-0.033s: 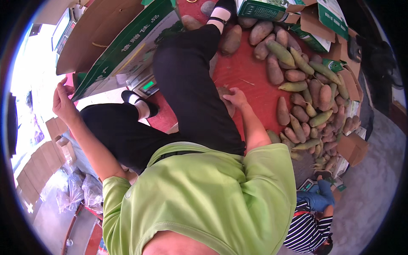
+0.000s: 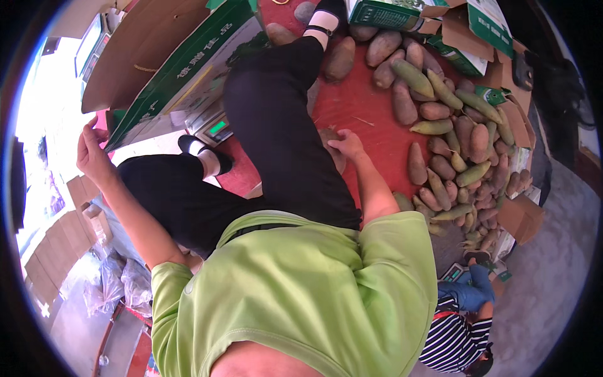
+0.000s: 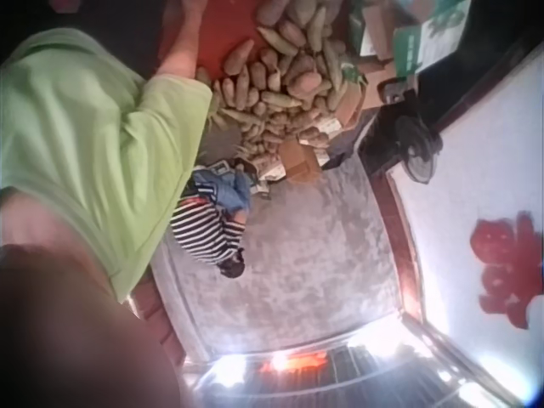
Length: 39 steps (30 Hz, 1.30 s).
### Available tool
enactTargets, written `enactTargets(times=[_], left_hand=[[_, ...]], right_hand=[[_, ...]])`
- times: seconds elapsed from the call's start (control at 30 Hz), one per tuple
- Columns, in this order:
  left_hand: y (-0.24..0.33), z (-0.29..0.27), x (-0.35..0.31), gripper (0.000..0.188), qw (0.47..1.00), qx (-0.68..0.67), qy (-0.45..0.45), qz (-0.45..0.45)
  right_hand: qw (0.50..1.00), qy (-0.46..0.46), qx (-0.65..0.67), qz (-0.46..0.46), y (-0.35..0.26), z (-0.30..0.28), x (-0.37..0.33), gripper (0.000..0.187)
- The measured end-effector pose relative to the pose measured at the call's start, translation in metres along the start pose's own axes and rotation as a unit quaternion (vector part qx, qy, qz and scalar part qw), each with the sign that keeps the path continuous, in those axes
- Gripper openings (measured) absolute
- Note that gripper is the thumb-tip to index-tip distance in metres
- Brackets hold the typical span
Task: Packing and weighing root vegetables into cardboard boxes and paper bags.
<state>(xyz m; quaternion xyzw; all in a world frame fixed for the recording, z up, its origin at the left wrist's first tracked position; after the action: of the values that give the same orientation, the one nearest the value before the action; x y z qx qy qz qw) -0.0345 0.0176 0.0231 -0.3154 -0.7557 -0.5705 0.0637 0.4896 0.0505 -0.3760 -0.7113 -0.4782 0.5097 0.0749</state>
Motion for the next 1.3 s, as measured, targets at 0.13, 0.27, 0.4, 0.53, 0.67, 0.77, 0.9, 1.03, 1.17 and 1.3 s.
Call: enactTargets(times=[0.13, 0.27, 0.4, 0.53, 0.67, 0.77, 0.9, 1.03, 1.17, 1.3], left_hand=[[-0.006, -0.015, 0.006, 0.027, 0.999, 0.030, 0.011, 0.005], [-0.008, -0.013, 0.007, 0.028, 1.000, 0.013, 0.000, 0.005], [-0.006, -0.009, 0.008, 0.029, 1.000, 0.012, 0.018, 0.003], [-0.007, -0.010, 0.007, 0.029, 0.999, -0.018, 0.032, -0.015], [-0.005, -0.011, 0.013, 0.028, 0.994, -0.073, 0.070, -0.037], [-0.008, -0.014, 0.017, 0.026, 0.987, -0.099, 0.105, -0.077], [-0.017, -0.021, 0.020, 0.031, 0.971, -0.100, 0.136, -0.167], [-0.027, -0.032, 0.020, 0.048, 0.955, -0.095, 0.119, -0.254], [-0.056, -0.045, 0.022, 0.065, 0.928, -0.090, 0.073, -0.353], [-0.045, -0.028, 0.025, 0.074, 0.905, -0.049, -0.028, -0.421]], right_hand=[[0.999, 0.004, -0.052, -0.009, -0.040, 0.001, -0.016, 0.064], [1.000, -0.015, 0.000, 0.007, -0.050, -0.005, -0.018, 0.059], [1.000, -0.006, -0.003, 0.003, -0.059, -0.007, -0.010, 0.047], [0.997, 0.010, 0.035, 0.070, -0.104, -0.021, -0.017, 0.038], [0.988, 0.006, 0.151, -0.024, -0.138, -0.037, 0.012, 0.026], [0.965, 0.027, 0.172, -0.196, -0.195, -0.066, 0.032, 0.021], [0.959, 0.051, 0.043, -0.274, -0.314, -0.108, 0.038, 0.026], [0.945, 0.043, 0.009, -0.323, -0.444, -0.121, -0.021, 0.037], [0.940, 0.039, -0.020, -0.338, -0.525, -0.091, -0.061, 0.020], [0.929, -0.010, -0.057, -0.365, -0.529, -0.067, -0.023, 0.046]])
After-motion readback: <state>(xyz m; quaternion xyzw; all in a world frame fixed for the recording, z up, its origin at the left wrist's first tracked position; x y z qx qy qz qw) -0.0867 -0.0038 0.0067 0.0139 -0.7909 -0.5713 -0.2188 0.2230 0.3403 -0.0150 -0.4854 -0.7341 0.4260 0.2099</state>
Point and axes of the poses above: each hand's wrist, its own x-axis towards the middle knuckle, its own z-axis out of the palm, y = z × x, the point moved 1 cm from there along x, towards the middle knuckle, and after that the axes turned 13 degrees about y, right-handed, at the moved point
